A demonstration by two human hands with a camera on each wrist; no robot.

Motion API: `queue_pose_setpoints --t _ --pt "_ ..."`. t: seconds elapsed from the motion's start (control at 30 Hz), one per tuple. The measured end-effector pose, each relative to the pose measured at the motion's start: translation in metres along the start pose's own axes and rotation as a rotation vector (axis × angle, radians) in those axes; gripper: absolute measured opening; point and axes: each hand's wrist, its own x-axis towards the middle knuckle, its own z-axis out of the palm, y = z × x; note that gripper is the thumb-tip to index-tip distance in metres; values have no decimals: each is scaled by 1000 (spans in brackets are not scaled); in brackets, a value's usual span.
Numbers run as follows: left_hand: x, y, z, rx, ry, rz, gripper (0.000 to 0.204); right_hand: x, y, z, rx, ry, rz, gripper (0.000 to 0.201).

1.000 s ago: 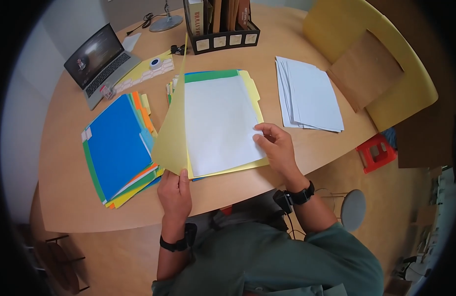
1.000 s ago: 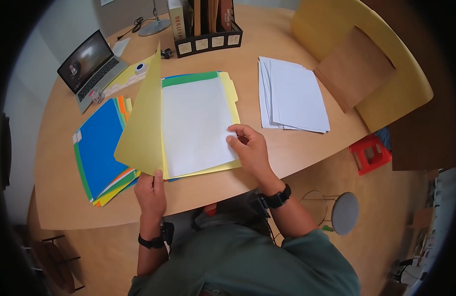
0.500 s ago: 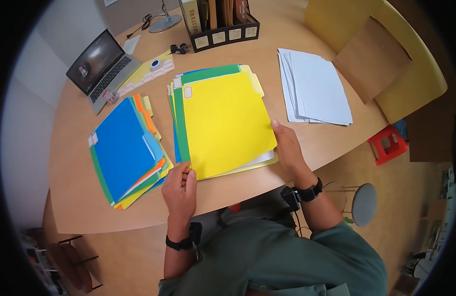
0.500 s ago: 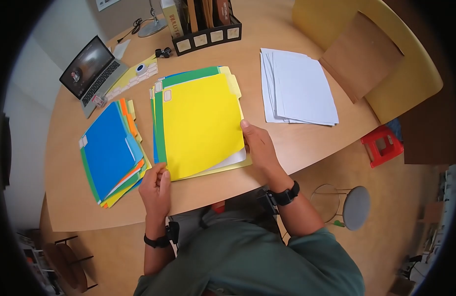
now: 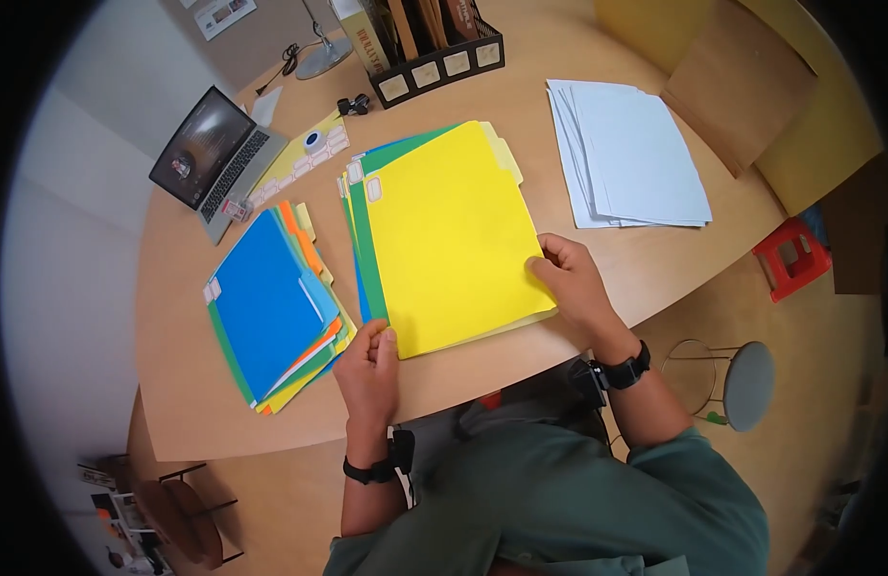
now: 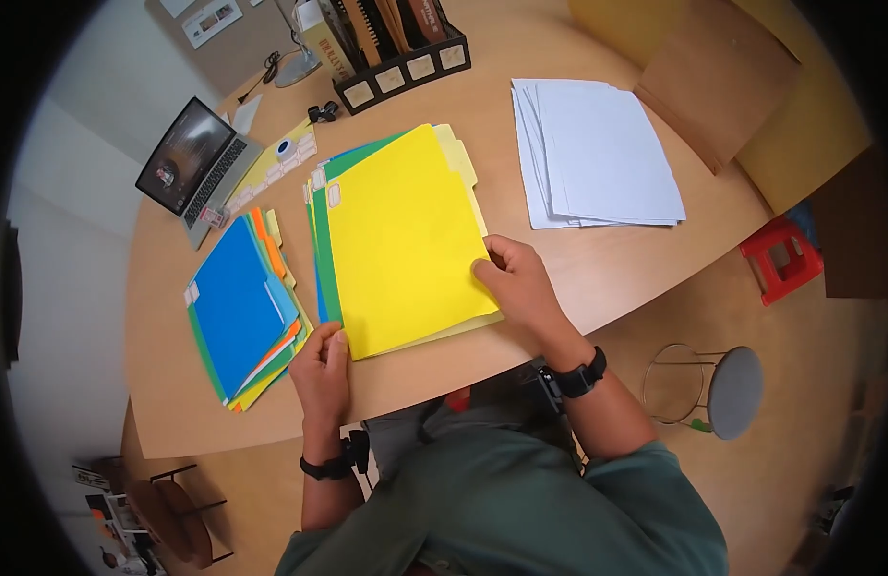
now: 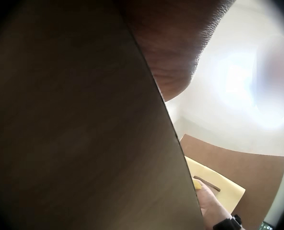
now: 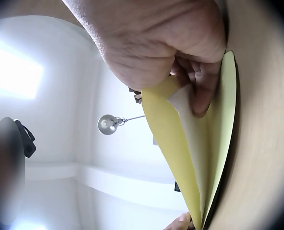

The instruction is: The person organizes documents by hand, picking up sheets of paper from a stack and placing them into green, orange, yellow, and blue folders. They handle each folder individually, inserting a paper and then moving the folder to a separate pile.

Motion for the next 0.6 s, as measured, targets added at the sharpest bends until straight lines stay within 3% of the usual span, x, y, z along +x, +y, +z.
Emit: queue_pose_setpoints --t 0.13,0.2,0.33,0.4,0.6 --pt "7 5 -9 -72 -59 -93 21 -1 -1 5 9 25 -58 30" --pt "12 -1 -16 -63 -215 -205 22 -2 3 5 -83 2 -65 35" --pt "8 -2 -9 -139 -117 -156 23 -3 3 6 -151 7 -99 38" --pt "3 2 -4 54 4 -80 26 -4 0 5 -122 -4 -77 39" --pt "-2 3 -2 42 24 -99 28 -1 2 0 53 -58 -72 41"
